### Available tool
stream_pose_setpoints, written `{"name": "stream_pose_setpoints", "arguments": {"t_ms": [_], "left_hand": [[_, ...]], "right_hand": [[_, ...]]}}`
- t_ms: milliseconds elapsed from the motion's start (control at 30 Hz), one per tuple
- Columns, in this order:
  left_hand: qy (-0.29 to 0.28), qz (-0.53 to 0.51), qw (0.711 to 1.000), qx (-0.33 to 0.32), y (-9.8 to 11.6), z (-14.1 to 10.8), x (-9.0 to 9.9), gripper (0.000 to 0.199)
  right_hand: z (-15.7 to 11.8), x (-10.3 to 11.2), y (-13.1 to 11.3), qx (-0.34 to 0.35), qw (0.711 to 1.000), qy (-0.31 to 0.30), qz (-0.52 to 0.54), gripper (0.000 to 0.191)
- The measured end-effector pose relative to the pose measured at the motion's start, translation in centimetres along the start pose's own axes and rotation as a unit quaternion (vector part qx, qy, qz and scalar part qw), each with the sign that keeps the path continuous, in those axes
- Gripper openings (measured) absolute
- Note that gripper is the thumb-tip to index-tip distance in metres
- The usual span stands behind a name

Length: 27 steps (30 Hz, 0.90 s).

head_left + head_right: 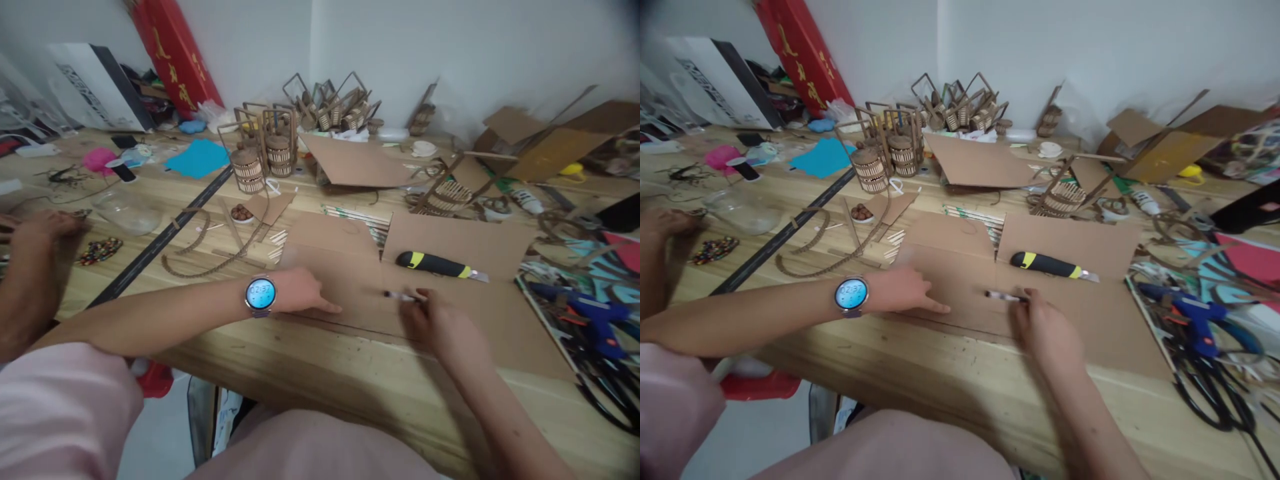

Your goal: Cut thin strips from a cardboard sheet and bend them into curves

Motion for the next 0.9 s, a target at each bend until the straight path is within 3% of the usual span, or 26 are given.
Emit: {"name": "stream_pose_setpoints", "arguments": {"t_ms": [100,200,400,500,633,800,900], "left_hand": [[0.017,-0.016,1.000,0.009,0.2,-0.6,-0.5,0.068],[0.052,-0.037,0.997,0.031,0.6,-0.9,-1.1,0.058],[0.101,-0.042,0.992,0.067,0.1,-0.5,-1.9,0.044],[0.116,-0.036,0.984,0.129,-1.1,0.0,-2.0,0.041],[0.129,-0.021,0.971,0.203,-1.8,0.4,-2.0,0.040],[0.136,-0.029,0.963,0.230,-1.3,0.3,-2.3,0.041],[0.133,-0.033,0.961,0.241,-1.2,0.1,-2.5,0.041]], "right_hand": [[0.9,-0.8,-0.2,0.047,0.996,0.008,0.081,0.053],[0.7,-0.8,2.0,0.047,0.993,0.031,0.107,0.047],[-0.4,0.8,10.8,-0.087,0.993,0.081,-0.030,0.041],[-0.7,0.8,13.6,-0.148,0.983,0.044,-0.101,0.043],[-0.8,0.5,13.9,-0.143,0.983,0.016,-0.110,0.044],[-0.6,0.6,14.0,-0.201,0.974,0.032,-0.097,0.049],[-0.1,0.3,14.6,-0.200,0.974,0.053,-0.097,0.049]]}}
Point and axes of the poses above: each hand's wrist, its own z-axis towards the middle knuckle, its own x-axis out of the back of the hand, y = z × x, the point moved 4 cm from there along z, towards the middle knuckle, and after that the axes turned 2 degrees about x, right-handed, at the moved point
